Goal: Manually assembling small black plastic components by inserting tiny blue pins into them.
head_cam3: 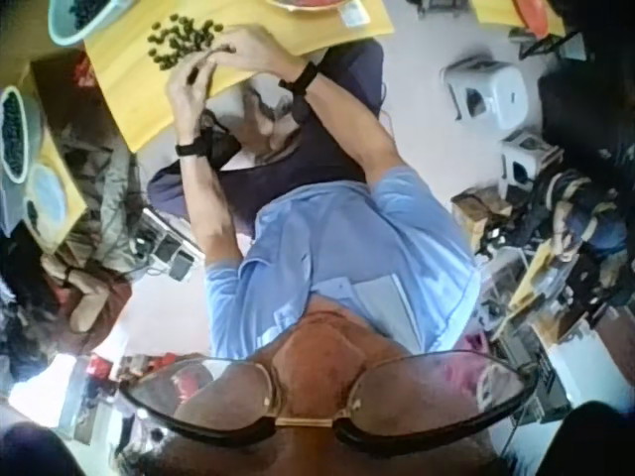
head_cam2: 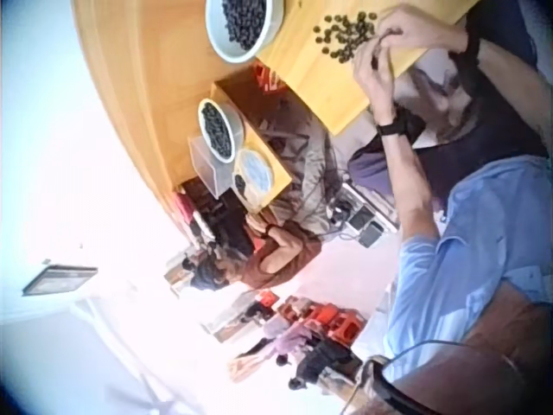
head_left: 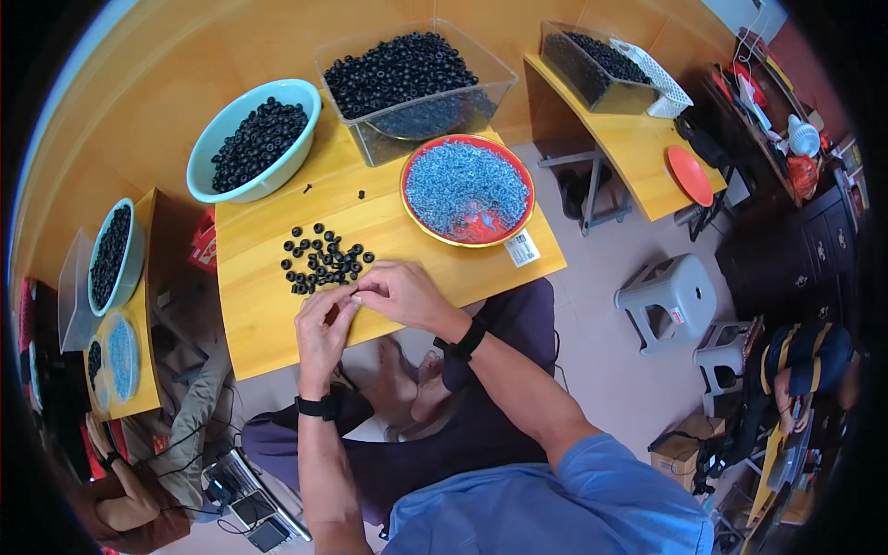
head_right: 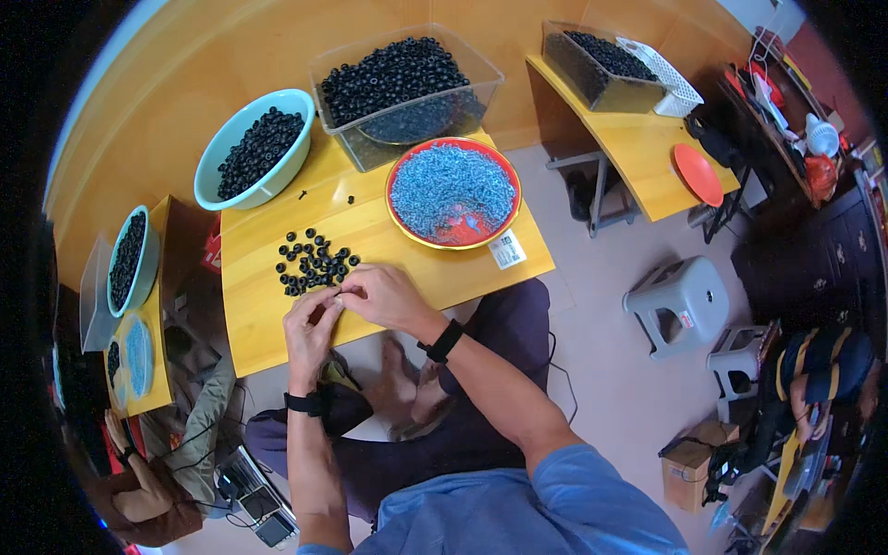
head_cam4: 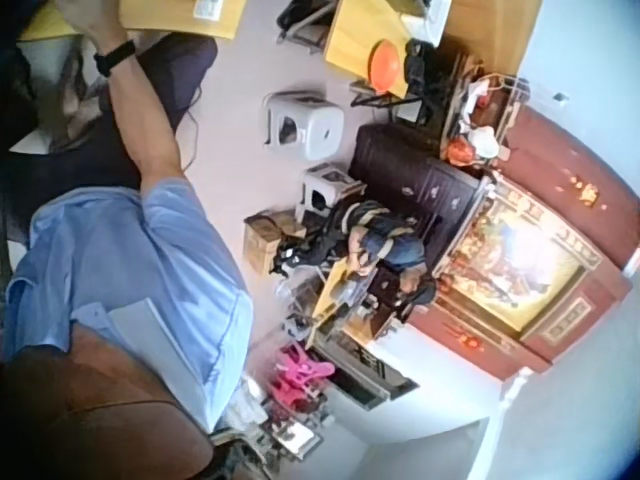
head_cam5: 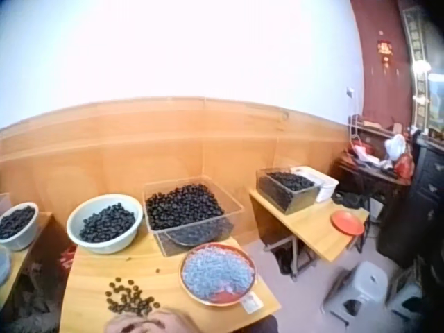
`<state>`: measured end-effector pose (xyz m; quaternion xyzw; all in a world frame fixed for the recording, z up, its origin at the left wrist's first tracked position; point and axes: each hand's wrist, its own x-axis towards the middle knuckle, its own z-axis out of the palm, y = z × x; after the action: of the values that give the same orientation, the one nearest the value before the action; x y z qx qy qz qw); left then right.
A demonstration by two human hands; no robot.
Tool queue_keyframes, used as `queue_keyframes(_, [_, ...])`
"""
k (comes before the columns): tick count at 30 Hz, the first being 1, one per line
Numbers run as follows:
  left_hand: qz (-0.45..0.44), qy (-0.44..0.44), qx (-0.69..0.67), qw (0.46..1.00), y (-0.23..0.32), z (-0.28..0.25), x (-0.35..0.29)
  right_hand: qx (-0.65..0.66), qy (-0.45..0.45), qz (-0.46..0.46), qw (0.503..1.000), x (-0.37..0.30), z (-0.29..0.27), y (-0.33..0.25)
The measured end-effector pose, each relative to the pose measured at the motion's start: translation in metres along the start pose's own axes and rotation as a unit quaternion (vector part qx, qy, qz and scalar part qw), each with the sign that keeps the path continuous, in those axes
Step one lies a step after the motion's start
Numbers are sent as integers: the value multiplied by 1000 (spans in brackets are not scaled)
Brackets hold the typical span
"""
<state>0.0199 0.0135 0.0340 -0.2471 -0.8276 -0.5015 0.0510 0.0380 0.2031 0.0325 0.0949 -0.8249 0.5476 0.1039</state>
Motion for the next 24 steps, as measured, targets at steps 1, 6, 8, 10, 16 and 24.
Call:
queue_keyframes(1, [-5,5,3,1000,0,-1,0,-11,-9,-2,1000,0,-2,-1])
queue_keyframes(6, [-25,15,2,1000,-4,5,0,-27,-9,-16,999,-2,-2,2])
queue_keyframes(8, [-36,17,-4,999,-5,4,-1,-5,9,16,1000,-4,-1,-3])
queue_keyframes(10, [-90,24,-46,995,-8,6,0,24,41,16,999,-9,1,-3])
queue_keyframes(16, [-97,48,-64,992,-4,6,-2,-182,199,-111,957,-16,-64,-12])
queue_keyframes(24, [-72,71,-62,993,-9,5,-3,-393,-1,177,902,10,-164,-17])
